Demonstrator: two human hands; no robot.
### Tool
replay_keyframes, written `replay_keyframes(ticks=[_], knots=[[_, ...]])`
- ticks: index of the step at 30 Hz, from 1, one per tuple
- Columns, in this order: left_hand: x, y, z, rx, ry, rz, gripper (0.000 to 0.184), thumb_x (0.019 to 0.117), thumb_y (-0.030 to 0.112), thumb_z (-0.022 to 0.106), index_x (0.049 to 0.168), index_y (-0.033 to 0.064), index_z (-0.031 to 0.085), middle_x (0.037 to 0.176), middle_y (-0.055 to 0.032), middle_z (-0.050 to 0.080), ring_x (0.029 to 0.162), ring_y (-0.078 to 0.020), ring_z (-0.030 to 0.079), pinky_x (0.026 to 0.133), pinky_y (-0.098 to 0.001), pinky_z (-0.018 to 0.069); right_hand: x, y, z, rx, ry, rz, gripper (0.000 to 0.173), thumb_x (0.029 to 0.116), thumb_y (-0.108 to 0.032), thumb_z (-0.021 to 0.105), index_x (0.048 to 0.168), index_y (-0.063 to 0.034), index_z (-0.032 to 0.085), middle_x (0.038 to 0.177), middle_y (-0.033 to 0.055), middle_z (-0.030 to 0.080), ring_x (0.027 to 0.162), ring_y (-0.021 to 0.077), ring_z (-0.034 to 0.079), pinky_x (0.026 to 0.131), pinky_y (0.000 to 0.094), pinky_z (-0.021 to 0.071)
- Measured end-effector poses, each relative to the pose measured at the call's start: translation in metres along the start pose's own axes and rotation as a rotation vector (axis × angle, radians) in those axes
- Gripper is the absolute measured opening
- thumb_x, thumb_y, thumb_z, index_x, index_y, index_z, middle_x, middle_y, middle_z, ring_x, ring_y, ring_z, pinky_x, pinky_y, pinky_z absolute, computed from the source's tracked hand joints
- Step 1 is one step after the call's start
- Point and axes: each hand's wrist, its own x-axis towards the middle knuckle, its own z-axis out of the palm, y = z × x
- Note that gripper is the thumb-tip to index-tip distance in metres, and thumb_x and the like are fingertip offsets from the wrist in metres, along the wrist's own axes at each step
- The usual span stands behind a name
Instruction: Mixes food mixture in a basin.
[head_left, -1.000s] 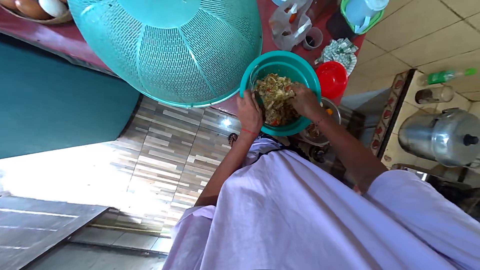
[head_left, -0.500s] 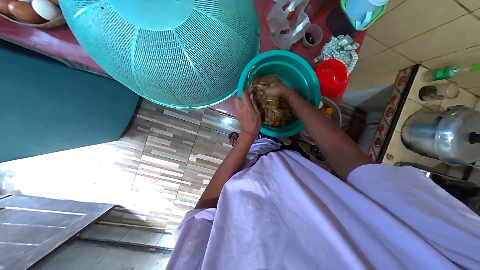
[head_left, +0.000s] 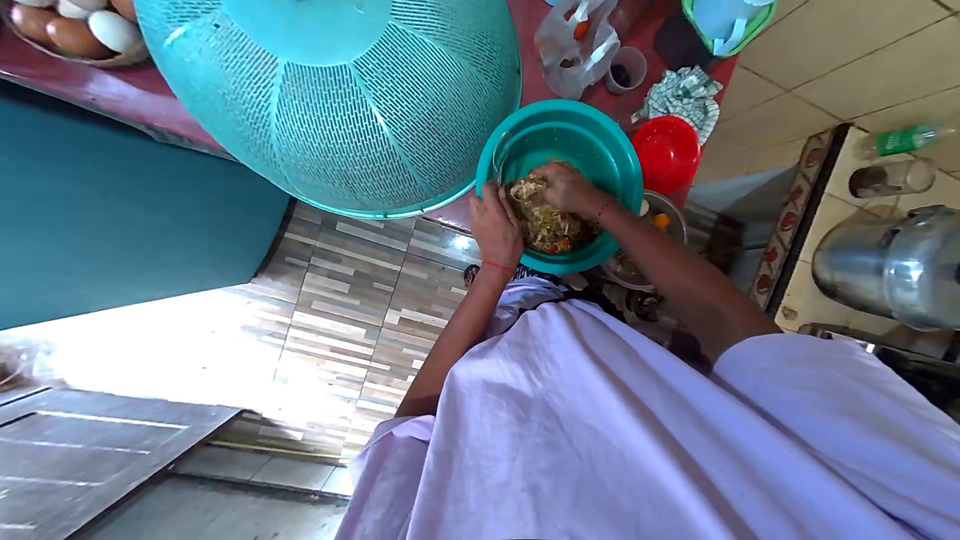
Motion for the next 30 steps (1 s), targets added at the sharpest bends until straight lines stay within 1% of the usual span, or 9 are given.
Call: replay_keyframes(ticks=[4,7,9,13,17,21,24,27,30], knots=[[0.000,-0.001,-0.001,-0.005,-0.017,-0.007,0.034,0.1094,0.017,0.040,0.126,-0.0061,0.058,0.105,-0.0286,0.064,0.098,-0.0437,0.065,0.082,-0.0516,0.0546,-0.010,0.002,-0.015,0.000,0.048,-0.024,0.040,0.0949,-0.014,0.070,0.134,-0.0047,0.066,0.124,0.0225,0.069,0.120,0.0398,0.064,0.104,0.0604,0.0467],[0.000,-0.002,0.001,-0.013,-0.010,0.000,0.033,0.1088,0.016,0.040,0.126,-0.0065,0.058,0.104,-0.0287,0.064,0.097,-0.0443,0.065,0.082,-0.0523,0.0542,-0.013,0.006,-0.018,-0.034,0.104,-0.062,0.037,0.0891,0.002,0.061,0.123,-0.0065,0.073,0.115,0.0213,0.072,0.113,0.0399,0.067,0.097,0.0621,0.0495],[0.000,-0.002,0.001,-0.008,-0.003,0.002,0.034,0.1090,0.016,0.040,0.126,-0.0060,0.058,0.103,-0.0276,0.064,0.096,-0.0436,0.065,0.081,-0.0519,0.0543,-0.014,0.004,-0.018,-0.062,0.134,-0.058,0.036,0.0868,0.005,0.061,0.118,-0.0070,0.074,0.112,0.0209,0.073,0.110,0.0401,0.068,0.095,0.0627,0.0512],[0.000,-0.001,0.000,-0.008,-0.001,0.000,0.033,0.1092,0.017,0.040,0.124,-0.0057,0.059,0.101,-0.0272,0.064,0.096,-0.0434,0.065,0.081,-0.0514,0.0537,-0.021,-0.005,-0.022,-0.154,0.071,-0.091,0.037,0.0869,-0.013,0.079,0.123,-0.0048,0.072,0.124,0.0216,0.068,0.123,0.0404,0.061,0.105,0.0597,0.0468],[0.001,0.000,0.000,-0.010,-0.016,-0.012,0.032,0.1085,0.015,0.041,0.124,-0.0059,0.059,0.103,-0.0280,0.064,0.096,-0.0440,0.065,0.081,-0.0520,0.0540,-0.037,0.001,-0.025,-0.312,-0.090,-0.185,0.026,0.0885,-0.007,0.072,0.114,-0.0075,0.077,0.127,0.0221,0.064,0.123,0.0411,0.059,0.109,0.0609,0.0423],[0.001,0.002,-0.002,-0.024,-0.032,-0.009,0.032,0.1086,0.014,0.041,0.124,-0.0067,0.059,0.104,-0.0282,0.065,0.099,-0.0448,0.065,0.085,-0.0526,0.0540,-0.061,0.003,-0.014,-0.477,-0.274,-0.119,0.033,0.0898,-0.016,0.076,0.122,-0.0114,0.075,0.135,0.0177,0.064,0.129,0.0395,0.057,0.115,0.0619,0.0358],[0.001,0.000,0.000,-0.023,-0.011,0.008,0.031,0.1083,0.013,0.042,0.122,-0.0074,0.060,0.102,-0.0281,0.065,0.097,-0.0453,0.065,0.083,-0.0524,0.0543,-0.064,0.013,0.016,-0.478,-0.286,-0.078,0.044,0.0918,-0.016,0.071,0.136,-0.0157,0.068,0.142,0.0211,0.059,0.130,0.0464,0.054,0.108,0.0669,0.0396],[0.000,0.000,0.000,-0.016,-0.021,0.001,0.032,0.1085,0.014,0.041,0.124,-0.0066,0.059,0.102,-0.0276,0.066,0.097,-0.0446,0.065,0.081,-0.0521,0.0543,-0.052,0.015,0.036,-0.507,-0.263,0.030,0.054,0.0932,-0.024,0.071,0.146,-0.0249,0.059,0.150,0.0231,0.050,0.133,0.0574,0.046,0.090,0.0734,0.0493],[0.001,0.002,0.000,-0.006,-0.036,-0.008,0.032,0.1087,0.015,0.041,0.124,-0.0062,0.059,0.101,-0.0276,0.064,0.094,-0.0439,0.065,0.079,-0.0517,0.0546,-0.034,0.004,0.039,-0.499,-0.264,0.162,0.069,0.0871,-0.033,0.074,0.152,-0.0267,0.052,0.154,0.0233,0.047,0.138,0.0581,0.041,0.089,0.0740,0.0485]])
